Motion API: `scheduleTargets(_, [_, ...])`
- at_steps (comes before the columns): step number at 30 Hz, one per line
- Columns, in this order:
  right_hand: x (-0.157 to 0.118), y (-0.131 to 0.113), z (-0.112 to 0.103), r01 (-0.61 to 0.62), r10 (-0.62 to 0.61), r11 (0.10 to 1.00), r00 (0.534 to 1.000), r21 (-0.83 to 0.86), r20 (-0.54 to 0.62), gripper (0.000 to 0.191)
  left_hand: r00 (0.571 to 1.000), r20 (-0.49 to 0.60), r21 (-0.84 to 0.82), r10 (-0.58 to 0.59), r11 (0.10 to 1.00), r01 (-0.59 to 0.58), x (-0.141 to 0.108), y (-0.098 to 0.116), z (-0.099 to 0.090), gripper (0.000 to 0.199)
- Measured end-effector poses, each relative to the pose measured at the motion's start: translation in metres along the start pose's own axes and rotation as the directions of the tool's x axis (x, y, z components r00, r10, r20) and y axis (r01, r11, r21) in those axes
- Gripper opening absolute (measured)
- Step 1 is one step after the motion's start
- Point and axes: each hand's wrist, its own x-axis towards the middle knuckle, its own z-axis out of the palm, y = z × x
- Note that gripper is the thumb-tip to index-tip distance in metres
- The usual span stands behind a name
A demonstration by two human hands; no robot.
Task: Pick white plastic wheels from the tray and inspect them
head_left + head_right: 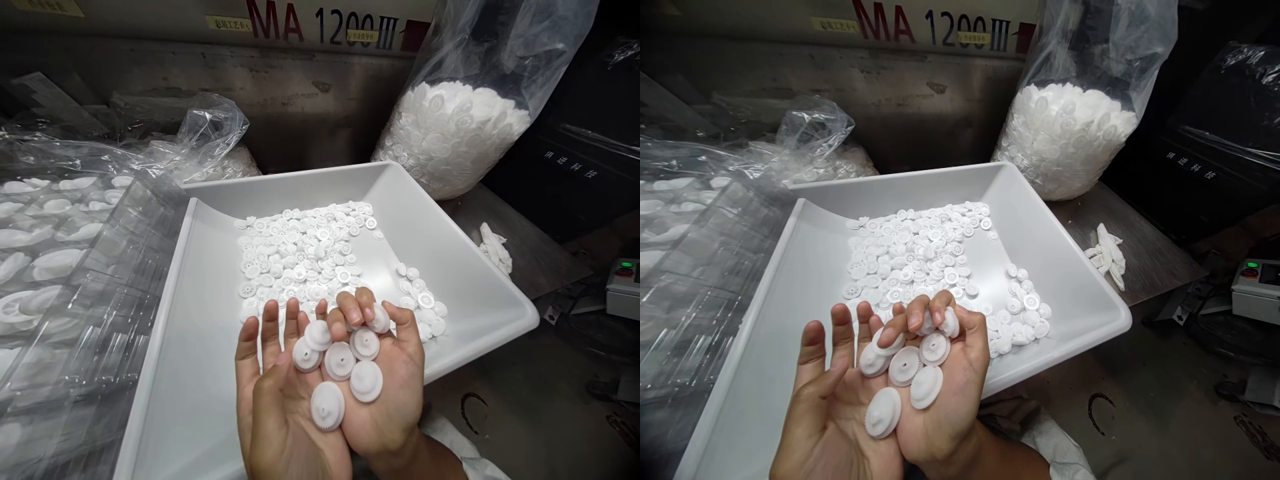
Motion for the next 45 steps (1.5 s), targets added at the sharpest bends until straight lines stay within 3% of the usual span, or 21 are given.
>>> scheduleTargets(9, [-0.002, -0.004, 0.006, -0.01, 0.01, 1.0, 1.0, 0.017, -0.021, 0.027, 0.982, -0.07, -0.113, -0.173, 0.98, 0.164, 0.004, 0.005, 0.006, 0.025])
scheduleTargets(14, [-0.002, -0.002, 0.009, 0.032, -0.033, 0.999, 0.998, -0.02, -0.046, 0.028, 0.945, -0.033, -0.242, -0.326, 0.92, 0.309, 0.009, 0.01, 0.008, 0.031])
scheduleTargets(17, [-0.001, -0.001, 0.01, 0.048, -0.05, 0.998, 0.997, -0.041, -0.055, 0.027, 0.933, -0.007, -0.263, -0.36, 0.901, 0.346, 0.009, 0.011, 0.007, 0.031])
scheduleTargets(22, [0.0, -0.002, 0.014, 0.067, -0.071, 0.996, 0.995, -0.061, -0.064, 0.026, 0.948, 0.032, -0.122, -0.317, 0.94, 0.319, 0.005, 0.009, 0.004, 0.034])
scheduleTargets(26, [-0.004, -0.002, 0.018, 0.092, -0.095, 0.992, 0.995, -0.083, -0.038, 0.025, 0.93, 0.084, 0.036, -0.359, 0.934, 0.357, 0.004, 0.006, 0.002, 0.039])
scheduleTargets(37, [-0.004, 0.003, 0.014, 0.124, -0.133, 0.983, 0.989, -0.137, -0.064, 0.025, 0.918, 0.165, 0.044, -0.361, 0.932, 0.359, 0.004, 0.005, 0.001, 0.029])
scheduleTargets(43, [0.0, -0.003, 0.013, 0.026, -0.042, 0.992, 0.99, -0.119, -0.132, 0.022, 0.896, 0.384, 0.135, -0.223, 0.973, 0.184, -0.005, 0.004, -0.003, 0.028])
scheduleTargets(45, [0.002, -0.004, 0.013, 0.004, -0.016, 0.997, 0.989, -0.083, -0.145, 0.021, 0.894, 0.403, 0.128, -0.197, 0.979, 0.158, -0.006, 0.003, -0.004, 0.023])
